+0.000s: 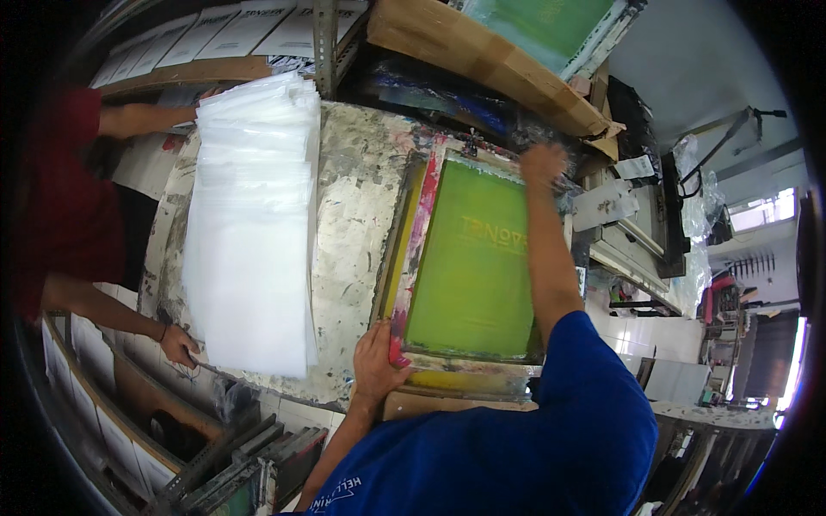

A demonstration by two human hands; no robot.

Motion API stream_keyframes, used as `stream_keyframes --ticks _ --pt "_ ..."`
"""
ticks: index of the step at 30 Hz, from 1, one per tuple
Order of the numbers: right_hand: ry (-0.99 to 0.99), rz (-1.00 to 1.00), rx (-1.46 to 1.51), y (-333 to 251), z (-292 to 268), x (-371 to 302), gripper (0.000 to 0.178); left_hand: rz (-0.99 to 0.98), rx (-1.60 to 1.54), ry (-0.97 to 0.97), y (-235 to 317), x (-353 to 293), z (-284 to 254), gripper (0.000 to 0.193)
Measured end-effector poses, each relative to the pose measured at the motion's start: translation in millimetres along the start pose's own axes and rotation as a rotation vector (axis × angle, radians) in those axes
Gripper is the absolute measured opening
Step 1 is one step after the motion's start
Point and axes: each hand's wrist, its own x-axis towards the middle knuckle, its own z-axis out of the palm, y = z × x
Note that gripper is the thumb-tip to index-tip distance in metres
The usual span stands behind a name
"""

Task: The person performs screen printing on white papers, applying black ink using a squeegee across a mesh screen and lifting the screen to reveal the printed design.

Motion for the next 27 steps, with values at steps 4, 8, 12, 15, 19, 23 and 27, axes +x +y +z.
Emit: stream_keyframes --ticks 4,8,12,15,19,23,27 --pt "-0.235 -0.046 0.13 76 56 21 0.031 0.0 0.031 -0.031 2 -1 1 0.111" --pt "-0.308 -0.147 0.281 79 70 29 0.031 -0.025 0.045 -0.048 0 -1 2 0.109" --pt "-0.259 -0.138 0.2 72 63 29 0.027 0.004 0.058 -0.045 -2 -2 3 0.107" --pt "-0.218 -0.076 0.156 63 57 20 0.032 -0.018 0.071 -0.062 -3 -2 5 0.108" --pt "-0.309 -0.016 0.159 59 58 26 0.037 -0.023 0.077 -0.065 -1 -2 4 0.112" --pt "-0.387 0.013 0.214 53 43 26 0.04 -0.022 0.107 -0.07 -1 -2 6 0.112" --pt "-0.366 0.047 0.195 53 49 27 0.042 0.022 0.104 -0.041 -3 -3 8 0.113"
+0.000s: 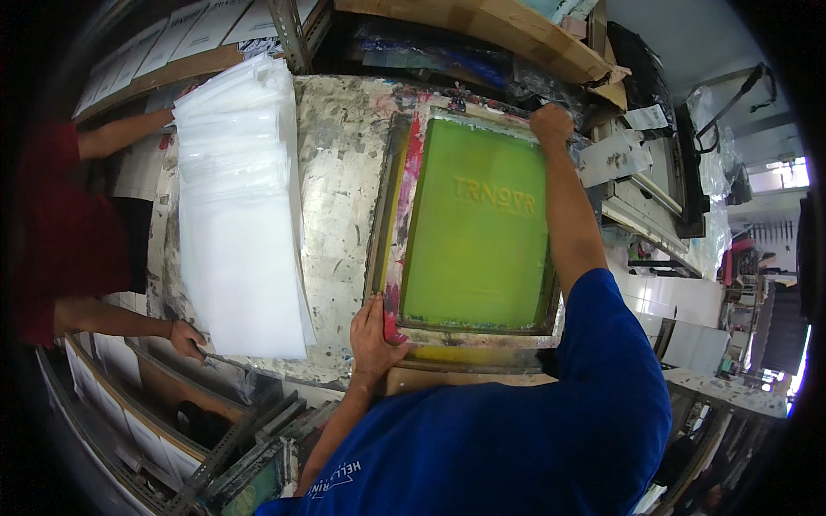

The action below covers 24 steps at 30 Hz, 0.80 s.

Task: The person performs screen printing on white papers, applying black ink using a squeegee across a mesh screen and lifting the screen to reveal the printed design.

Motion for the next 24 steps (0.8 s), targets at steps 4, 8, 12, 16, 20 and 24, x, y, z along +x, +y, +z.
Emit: stream_keyframes --ticks 4,8,12,16,20,24 --pt "-0.047 -0.104 0.079 21 -3 3 0.044 -0.001 0.003 0.005 3 0 -1 0.113" --pt "0.113 -0.093 0.275 31 -30 -34 0.047 -0.023 0.008 0.012 6 -2 -3 0.113" --pt "0.218 -0.223 0.353 84 -39 -114 0.044 -0.013 -0.019 0.006 7 -2 -2 0.114" --pt "0.15 -0.354 0.431 118 -48 -236 0.04 0.039 -0.024 0.055 -2 -8 4 0.122" --pt "0.095 -0.309 0.493 156 -43 -341 0.042 0.073 -0.031 0.088 -3 -11 7 0.121" --pt "0.126 -0.382 0.534 176 -28 -424 0.053 0.084 -0.041 0.109 -3 -13 6 0.12"
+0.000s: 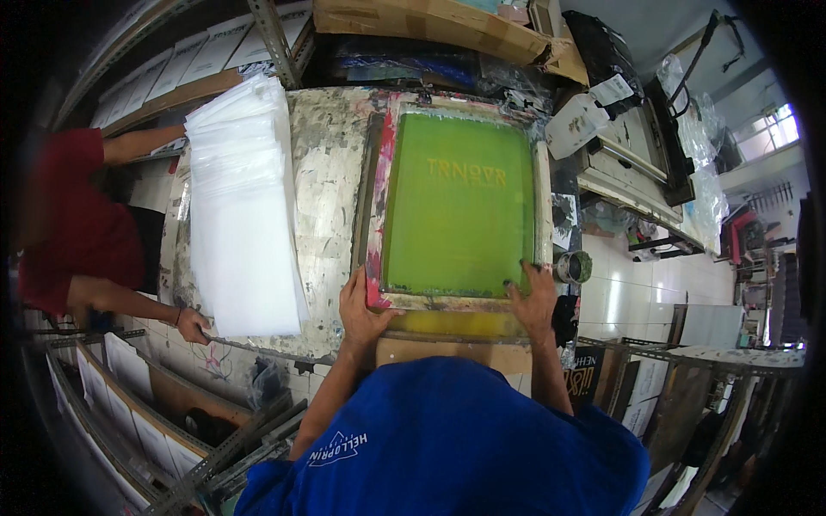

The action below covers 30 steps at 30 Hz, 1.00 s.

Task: The person performs screen printing on white papers, applying black ink using a squeegee across a mesh screen and lifting the screen to reveal the printed design.

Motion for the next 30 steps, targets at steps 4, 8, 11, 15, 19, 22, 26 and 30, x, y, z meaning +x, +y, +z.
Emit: stream_keyframes --ticks 4,8,11,15,19,22,26,30 --pt "-0.017 -0.07 -0.101 -12 11 -55 0.064 -0.019 0.039 0.0 0 -3 3 0.12" --pt "0.049 -0.084 -0.141 -16 21 -68 0.067 -0.012 0.027 0.012 -1 -6 5 0.119" --pt "0.056 -0.037 -0.183 -10 22 -66 0.063 0.001 0.019 0.032 -1 -5 5 0.117" --pt "0.046 -0.077 -0.147 4 26 -66 0.056 0.045 0.017 0.058 -1 -4 5 0.116" --pt "0.086 -0.109 -0.134 3 18 -61 0.055 -0.001 -0.125 0.081 -2 -7 4 0.117" --pt "0.111 -0.133 -0.105 -2 7 -55 0.056 -0.027 -0.217 0.142 -9 -9 9 0.118" --pt "0.134 -0.135 -0.072 -8 -9 -47 0.056 -0.045 -0.31 0.182 -9 -10 7 0.113" --pt "0.18 -0.172 -0.116 -23 -45 -25 0.054 -0.076 -0.237 0.116 -32 -19 7 0.103"
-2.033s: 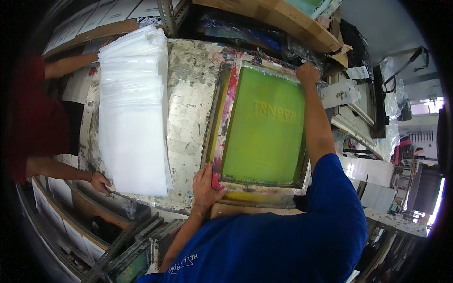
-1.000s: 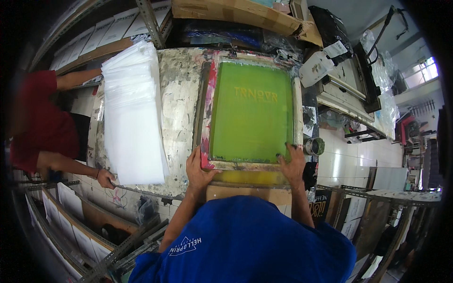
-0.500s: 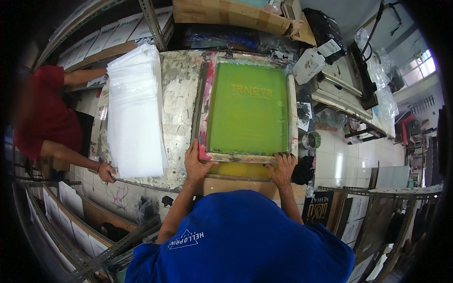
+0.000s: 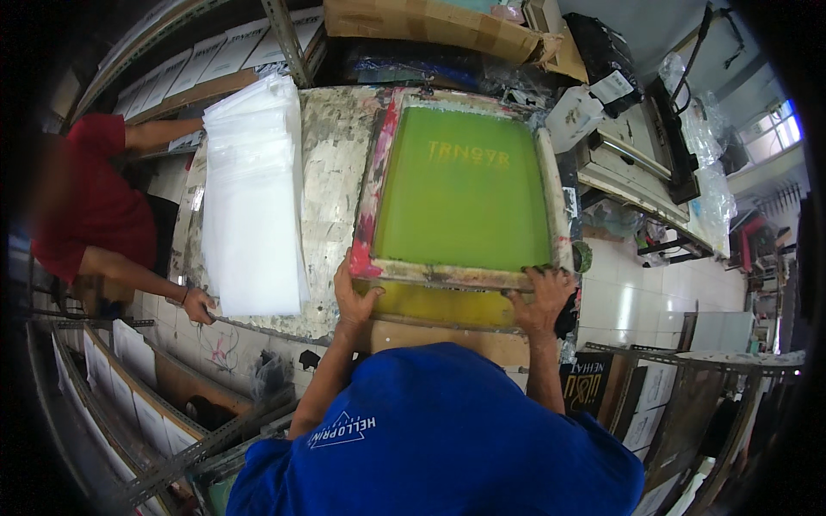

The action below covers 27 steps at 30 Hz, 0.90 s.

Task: The person performs screen printing on white papers, applying black ink using a squeegee across a mesh screen and lifting the screen to reveal the printed design.

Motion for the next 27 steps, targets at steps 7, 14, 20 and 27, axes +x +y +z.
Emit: stream_keyframes --ticks 7,14,20,27 --pt "0.163 -0.086 -0.027 0 -75 115 0.048 0.082 0.077 -0.01 17 14 3 0.09" --pt "0.263 -0.145 -0.039 -2 -114 216 0.04 0.046 0.105 -0.017 15 15 4 0.088" --pt "0.23 -0.139 -0.004 -4 -108 196 0.042 0.047 0.008 0.023 12 15 5 0.085" --pt "0.037 -0.048 0.078 -7 -71 95 0.047 0.026 -0.221 0.106 -10 8 9 0.086"
